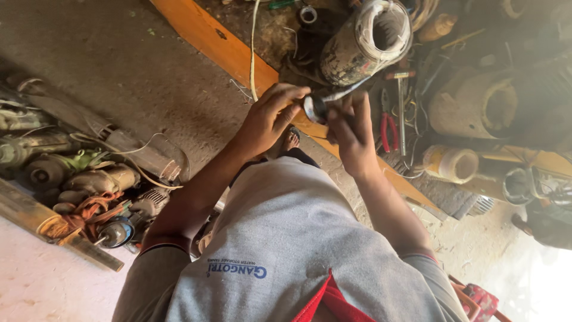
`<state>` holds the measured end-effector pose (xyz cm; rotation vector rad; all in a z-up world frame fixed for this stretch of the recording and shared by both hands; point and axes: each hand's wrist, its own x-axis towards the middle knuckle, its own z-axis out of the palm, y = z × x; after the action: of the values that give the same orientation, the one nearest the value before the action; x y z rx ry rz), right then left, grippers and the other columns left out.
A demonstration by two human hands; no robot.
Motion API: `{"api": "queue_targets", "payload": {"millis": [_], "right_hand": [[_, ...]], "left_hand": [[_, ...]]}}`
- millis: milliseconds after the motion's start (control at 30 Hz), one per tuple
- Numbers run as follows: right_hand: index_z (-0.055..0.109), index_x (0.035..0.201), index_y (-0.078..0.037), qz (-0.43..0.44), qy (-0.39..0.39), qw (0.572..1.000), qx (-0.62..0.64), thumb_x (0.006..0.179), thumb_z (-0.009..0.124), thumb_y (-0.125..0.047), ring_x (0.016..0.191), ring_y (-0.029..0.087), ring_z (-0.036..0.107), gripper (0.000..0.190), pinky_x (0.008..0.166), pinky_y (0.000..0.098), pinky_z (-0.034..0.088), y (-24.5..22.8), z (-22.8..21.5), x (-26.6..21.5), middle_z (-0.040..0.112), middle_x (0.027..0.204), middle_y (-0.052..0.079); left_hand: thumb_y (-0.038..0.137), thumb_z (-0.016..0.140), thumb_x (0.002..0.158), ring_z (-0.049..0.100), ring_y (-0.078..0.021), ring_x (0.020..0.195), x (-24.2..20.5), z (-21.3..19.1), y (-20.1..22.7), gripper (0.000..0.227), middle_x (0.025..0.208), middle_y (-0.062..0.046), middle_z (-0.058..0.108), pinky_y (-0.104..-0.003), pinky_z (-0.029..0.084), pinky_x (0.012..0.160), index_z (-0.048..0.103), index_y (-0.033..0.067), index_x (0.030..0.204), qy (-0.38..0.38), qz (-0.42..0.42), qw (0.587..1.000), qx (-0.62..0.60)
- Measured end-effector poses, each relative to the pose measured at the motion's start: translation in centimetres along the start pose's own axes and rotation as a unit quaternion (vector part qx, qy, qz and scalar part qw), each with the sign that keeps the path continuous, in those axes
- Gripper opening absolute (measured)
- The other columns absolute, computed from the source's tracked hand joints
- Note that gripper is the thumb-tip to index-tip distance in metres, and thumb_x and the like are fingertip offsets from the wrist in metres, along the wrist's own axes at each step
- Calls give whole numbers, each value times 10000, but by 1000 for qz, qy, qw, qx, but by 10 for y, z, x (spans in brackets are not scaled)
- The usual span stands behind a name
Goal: The person strips insulation from electrical wires using pliers, twists the exposed conductors together, and wraps the connection with electrical tape. The person repeats this process for multiple wire pairs in a workshop setting.
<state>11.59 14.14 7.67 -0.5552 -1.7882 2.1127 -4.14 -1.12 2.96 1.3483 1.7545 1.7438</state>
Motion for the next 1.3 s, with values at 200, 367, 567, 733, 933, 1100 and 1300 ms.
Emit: {"api": "queue_targets", "payload": {"millis": [200, 367, 567, 733, 933, 1100, 1300], "right_hand": [[372, 1125, -105, 2, -13, 996, 89, 1040, 467, 71, 884, 153, 573, 217, 721, 277, 498, -5, 9, 9, 589, 1364, 199], [394, 1115, -87, -49, 71, 996, -25, 1061, 531, 64, 828, 143, 497, 211, 627, 279, 427, 50, -1, -10, 533, 1127, 126], [383, 1150, -95, -128, 41, 869, -476, 1082, 578, -57, 683, 126, 590, 210, 601, 295, 450, 68, -4, -4, 646, 909, 90], [351, 1212, -107, 44, 35, 998, -41, 1122, 477, 17, 675, 128, 419, 199, 562, 263, 344, 4, -6, -15, 570, 1077, 147], [364, 1132, -108, 47, -28, 994, 92, 1022, 434, 64, 793, 121, 559, 216, 695, 238, 484, -5, 3, 7, 617, 1198, 95], [441, 1231, -62, -39, 75, 996, -34, 1042, 501, 107, 776, 121, 485, 260, 636, 244, 415, 43, -2, -11, 514, 1017, 78], [385, 1187, -100, -166, 20, 886, -432, 1034, 578, 6, 788, 208, 644, 269, 637, 352, 536, 65, -11, -5, 558, 977, 76]], "left_hand": [[298, 743, 945, 599, -124, 667, 10, 13, -5, 276, 816, -32, 621, -319, 507, 590, 682, 31, 912, 0, -94, 995, 29], [453, 600, 1044, 490, -129, 545, 15, 26, -25, 507, 633, -27, 555, -348, 372, 521, 613, 72, 711, -1, -241, 970, 42], [365, 556, 1139, 551, -185, 703, 6, 16, -19, 463, 789, -95, 571, -360, 466, 658, 553, 11, 842, -54, -126, 984, 113], [231, 584, 1088, 693, -198, 959, 0, 5, -1, 248, 1113, -98, 656, -324, 578, 793, 630, -10, 1121, -34, -16, 999, 35], [268, 708, 975, 697, -117, 723, 11, 18, -4, 259, 886, -49, 669, -289, 551, 630, 690, 10, 954, -47, -148, 988, 13], [365, 584, 1074, 540, -104, 620, 15, 37, -25, 386, 688, 1, 602, -279, 406, 555, 725, 67, 874, 13, -232, 971, -57], [371, 564, 1138, 597, -176, 726, 9, 24, -22, 440, 795, -99, 608, -318, 494, 676, 645, -8, 929, -72, -210, 974, 47]]}}
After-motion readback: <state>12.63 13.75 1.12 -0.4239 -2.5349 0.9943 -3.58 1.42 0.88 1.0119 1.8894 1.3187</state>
